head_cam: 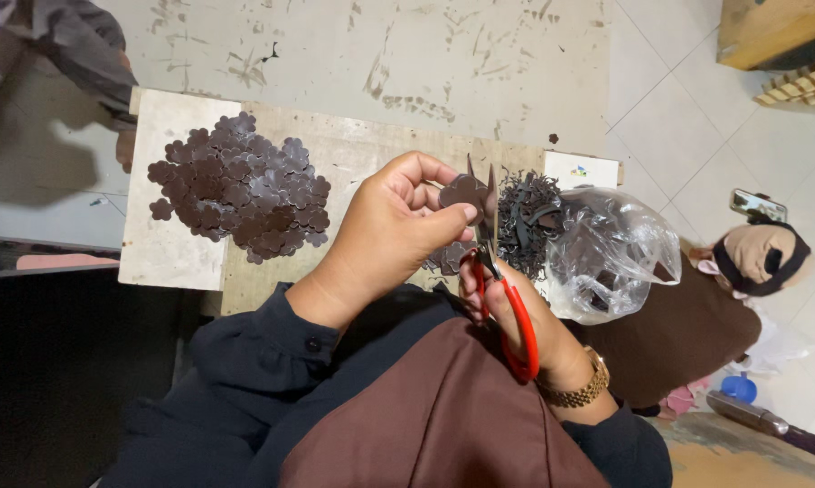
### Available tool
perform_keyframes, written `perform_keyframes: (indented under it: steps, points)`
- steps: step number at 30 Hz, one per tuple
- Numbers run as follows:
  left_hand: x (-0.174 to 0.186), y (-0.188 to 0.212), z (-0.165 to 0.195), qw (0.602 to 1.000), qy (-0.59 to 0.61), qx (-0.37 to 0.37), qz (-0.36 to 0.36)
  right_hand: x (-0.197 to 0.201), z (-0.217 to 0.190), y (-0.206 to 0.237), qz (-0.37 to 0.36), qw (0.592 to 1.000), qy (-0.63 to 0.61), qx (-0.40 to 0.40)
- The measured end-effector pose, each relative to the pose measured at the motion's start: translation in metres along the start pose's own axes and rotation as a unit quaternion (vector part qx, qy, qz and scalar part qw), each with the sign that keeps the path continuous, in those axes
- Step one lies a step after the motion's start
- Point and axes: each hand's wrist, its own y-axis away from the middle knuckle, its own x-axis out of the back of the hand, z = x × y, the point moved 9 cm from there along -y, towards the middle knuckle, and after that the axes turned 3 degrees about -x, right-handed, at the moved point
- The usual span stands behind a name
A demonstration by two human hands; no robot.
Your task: The person uses red-handled scissors to trim the edges of dark brown flower-shaped pieces. They hold each piece in the left hand and cut with the right, placing finished pieces on a wooden board and discarding trimmings into a plastic bag.
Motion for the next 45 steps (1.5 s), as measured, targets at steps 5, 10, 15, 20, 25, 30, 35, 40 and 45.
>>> perform_keyframes:
  steps: [5,10,15,20,25,30,35,40,45]
  points:
    - [0.004,0.000,-0.001,1.000,-0.013,0.014,0.015,0.001,0.005,0.002,0.006,0.999,-0.028,-0.017]
    - [0.005,0.000,0.001,1.000,-0.018,0.008,0.015,0.004,0.011,0.003,0.011,0.998,-0.060,-0.033]
    - [0.007,-0.002,0.000,1.000,-0.008,0.015,0.019,0.005,0.014,0.003,0.010,0.997,-0.065,-0.040]
    - [0.010,-0.002,0.000,1.000,-0.021,-0.002,0.018,0.003,0.014,0.002,0.001,0.996,-0.087,-0.035]
    - [0.011,-0.003,-0.001,0.999,-0.036,-0.004,0.012,0.004,0.011,0.002,0.000,0.999,-0.042,-0.033]
    - [0.009,-0.003,0.001,0.997,-0.080,-0.014,-0.001,-0.001,0.005,0.000,-0.028,0.999,-0.032,-0.005]
    - [0.010,-0.002,-0.001,0.997,-0.074,-0.010,0.005,-0.001,0.013,0.000,-0.023,0.997,-0.074,-0.024]
    - [0.012,-0.003,-0.008,0.999,-0.028,0.004,0.018,0.002,0.019,0.000,-0.014,0.997,-0.063,-0.031]
    - [0.012,-0.002,-0.010,1.000,-0.017,-0.001,0.005,0.004,0.024,0.000,-0.011,0.998,-0.055,-0.034]
